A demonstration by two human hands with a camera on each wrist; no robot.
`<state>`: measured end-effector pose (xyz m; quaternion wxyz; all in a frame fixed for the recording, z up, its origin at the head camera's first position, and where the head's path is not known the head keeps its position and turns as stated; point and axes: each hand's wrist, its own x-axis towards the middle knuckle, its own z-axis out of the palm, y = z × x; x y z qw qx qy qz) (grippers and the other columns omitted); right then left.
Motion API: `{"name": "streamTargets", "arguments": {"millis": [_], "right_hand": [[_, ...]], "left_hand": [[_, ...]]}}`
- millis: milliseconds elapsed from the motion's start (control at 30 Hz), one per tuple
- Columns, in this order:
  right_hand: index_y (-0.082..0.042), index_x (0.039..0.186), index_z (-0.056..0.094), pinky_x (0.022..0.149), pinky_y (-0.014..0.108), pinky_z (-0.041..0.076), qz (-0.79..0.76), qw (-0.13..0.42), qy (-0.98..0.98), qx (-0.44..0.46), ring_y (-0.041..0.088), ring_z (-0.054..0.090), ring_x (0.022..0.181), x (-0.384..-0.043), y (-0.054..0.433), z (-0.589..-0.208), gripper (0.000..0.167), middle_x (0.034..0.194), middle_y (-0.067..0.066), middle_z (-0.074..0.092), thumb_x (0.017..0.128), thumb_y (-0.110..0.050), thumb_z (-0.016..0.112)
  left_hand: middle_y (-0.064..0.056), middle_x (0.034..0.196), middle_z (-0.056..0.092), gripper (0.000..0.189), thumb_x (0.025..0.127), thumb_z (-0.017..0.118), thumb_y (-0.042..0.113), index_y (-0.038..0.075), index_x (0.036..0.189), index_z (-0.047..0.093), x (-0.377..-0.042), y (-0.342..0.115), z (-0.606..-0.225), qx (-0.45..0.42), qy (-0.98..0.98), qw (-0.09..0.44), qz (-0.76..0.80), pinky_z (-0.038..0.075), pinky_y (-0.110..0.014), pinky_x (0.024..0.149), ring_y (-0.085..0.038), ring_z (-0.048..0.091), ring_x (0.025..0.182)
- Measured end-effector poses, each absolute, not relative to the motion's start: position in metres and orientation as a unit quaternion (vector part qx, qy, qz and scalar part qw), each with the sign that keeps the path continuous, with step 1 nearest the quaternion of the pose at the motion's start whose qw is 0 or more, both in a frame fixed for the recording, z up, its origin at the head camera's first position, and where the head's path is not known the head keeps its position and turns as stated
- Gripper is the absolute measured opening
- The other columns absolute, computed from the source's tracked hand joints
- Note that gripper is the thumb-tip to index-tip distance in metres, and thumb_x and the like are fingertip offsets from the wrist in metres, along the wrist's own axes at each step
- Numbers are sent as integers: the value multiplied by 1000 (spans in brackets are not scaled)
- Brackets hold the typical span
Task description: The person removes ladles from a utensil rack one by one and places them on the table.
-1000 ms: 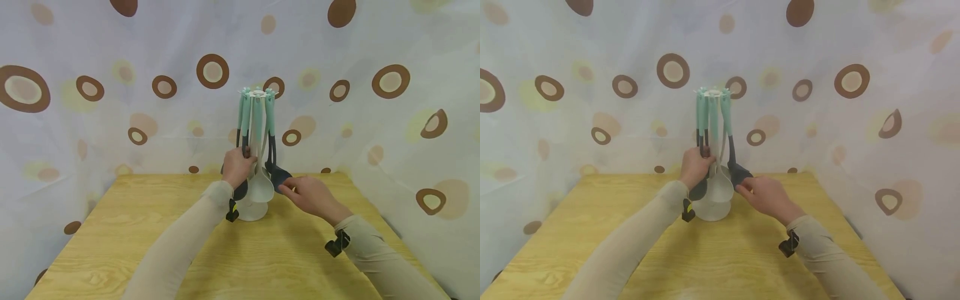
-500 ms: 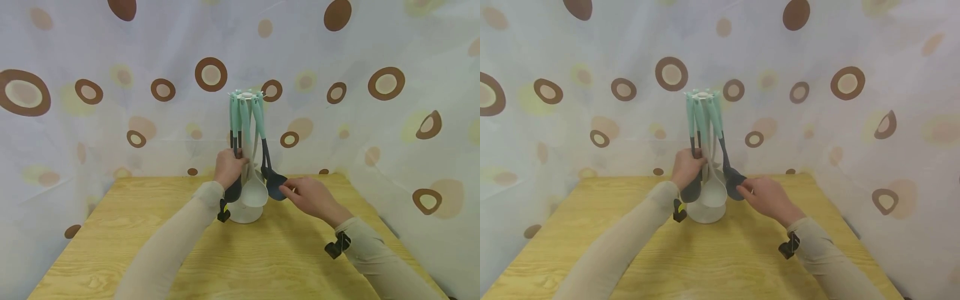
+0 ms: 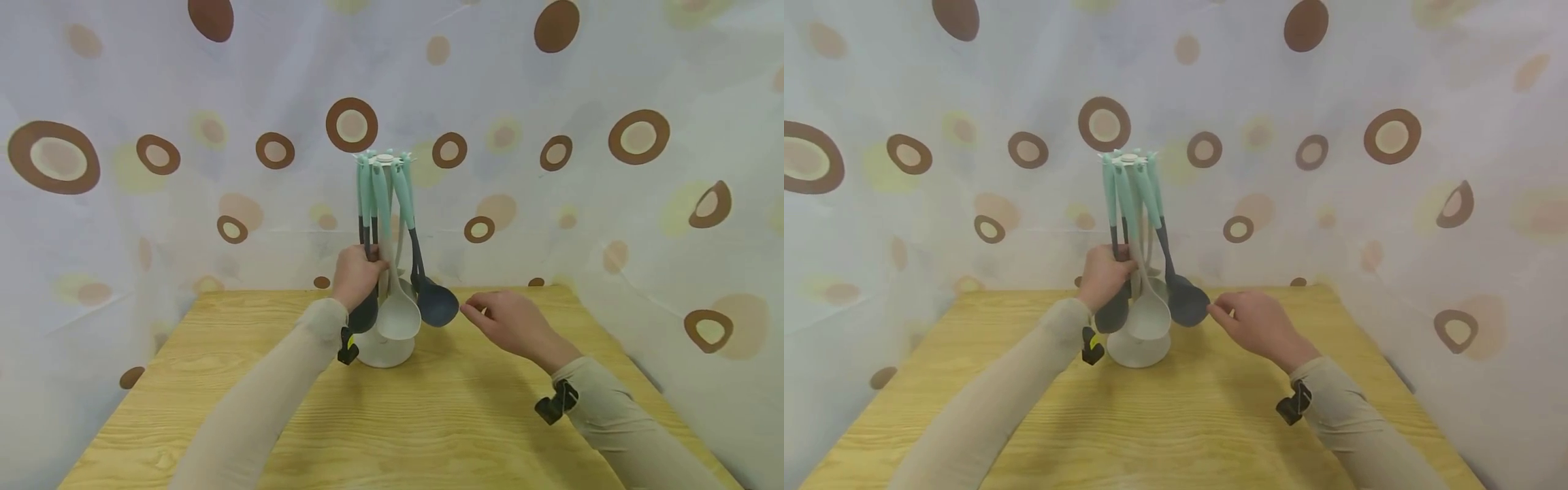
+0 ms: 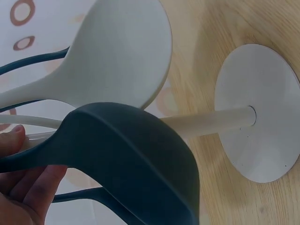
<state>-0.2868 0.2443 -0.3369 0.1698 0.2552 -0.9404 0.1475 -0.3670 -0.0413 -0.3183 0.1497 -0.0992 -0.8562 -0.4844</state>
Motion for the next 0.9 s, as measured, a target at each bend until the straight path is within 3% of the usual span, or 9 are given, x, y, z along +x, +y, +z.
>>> {"name": "streamTargets", "arguments": {"millis": [433,733,900], "right_hand": [[-18,105,75,62,31,49,148,177,-940,251,4,57,63,-301,208,-335,25,84,-7,71,102,-36,57],[-12,129,58,54,33,49,166,185,-951,186,13,62,59,-319,168,-318,39,82,-1,72,100,-39,59],[-11,125,57,51,31,44,181,183,-951,173,13,56,53,-328,154,-318,36,72,-2,67,101,-38,59]], "left_hand": [[-13,108,75,29,92,69,14,1,118,70,-364,-49,-322,-96,-857,118,-492,59,-37,83,-24,72,102],[-12,108,75,29,92,71,17,2,116,71,-369,-49,-323,-97,-856,110,-496,59,-36,83,-24,73,103],[-11,106,76,26,91,72,18,3,113,72,-370,-52,-324,-96,-855,107,-499,59,-34,81,-23,73,100]]}}
